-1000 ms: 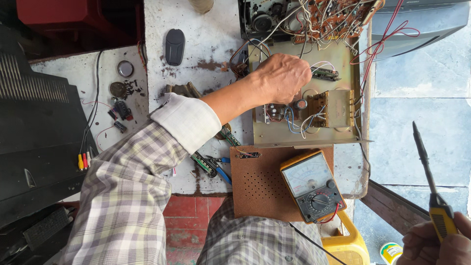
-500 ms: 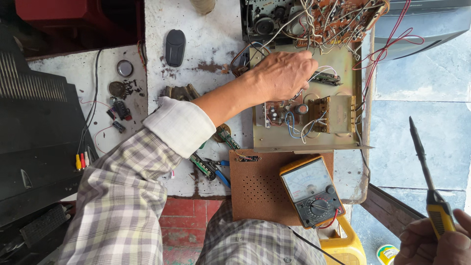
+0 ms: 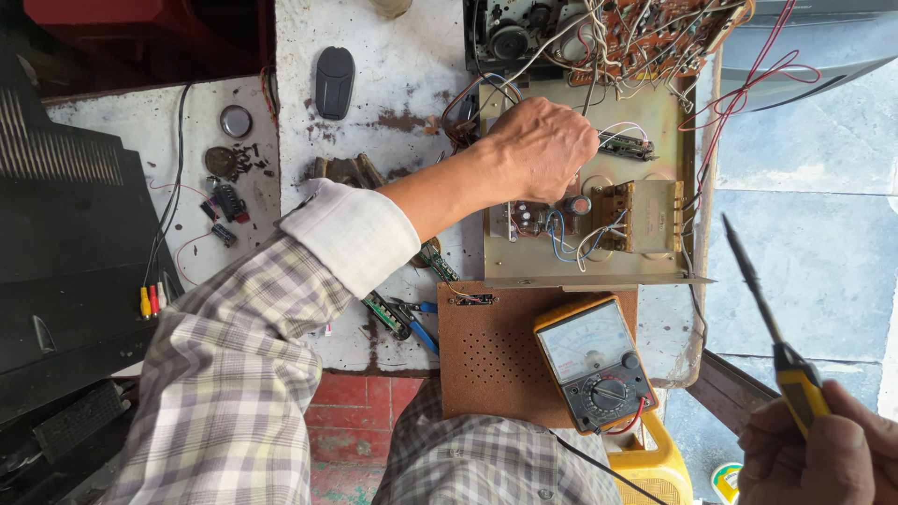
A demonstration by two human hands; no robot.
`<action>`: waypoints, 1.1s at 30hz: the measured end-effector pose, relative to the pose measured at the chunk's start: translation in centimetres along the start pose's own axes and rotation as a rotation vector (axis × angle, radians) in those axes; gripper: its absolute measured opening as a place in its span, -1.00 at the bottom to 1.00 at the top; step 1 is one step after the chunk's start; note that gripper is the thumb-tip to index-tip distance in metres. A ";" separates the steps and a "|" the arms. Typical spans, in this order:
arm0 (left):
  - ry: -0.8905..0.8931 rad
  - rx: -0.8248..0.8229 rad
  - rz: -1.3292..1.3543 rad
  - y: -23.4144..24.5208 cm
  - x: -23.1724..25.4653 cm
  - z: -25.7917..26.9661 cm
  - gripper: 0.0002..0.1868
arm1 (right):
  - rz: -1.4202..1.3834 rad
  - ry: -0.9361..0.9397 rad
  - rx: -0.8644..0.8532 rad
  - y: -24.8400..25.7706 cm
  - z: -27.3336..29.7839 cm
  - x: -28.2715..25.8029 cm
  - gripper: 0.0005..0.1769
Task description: The person uses a multimeter to test connections on a disassembled television circuit board. They probe various points on the board and a small component, then remove a small circuit board and continue testing its connections.
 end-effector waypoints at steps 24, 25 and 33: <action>-0.274 0.188 -0.034 -5.9 -1.9 -4.2 -0.90 | 0.337 0.315 0.206 -15.0 3.5 -8.3 -0.89; -0.266 0.179 -0.041 -6.1 -1.9 -4.3 -0.87 | 0.342 0.302 0.222 -14.9 3.5 -8.3 -0.90; -0.381 0.256 -0.155 -4.4 -1.6 -3.2 -0.80 | 0.351 0.284 0.270 -15.2 3.9 -7.5 -0.89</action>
Point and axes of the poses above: each hand's wrist, its own z-axis away from the middle knuckle, its own y-axis out of the back of the hand, x = y × z, the point moved 1 cm from there along -z, towards the middle knuckle, and after that the axes turned 9 degrees about -x, right-handed, at the moved point
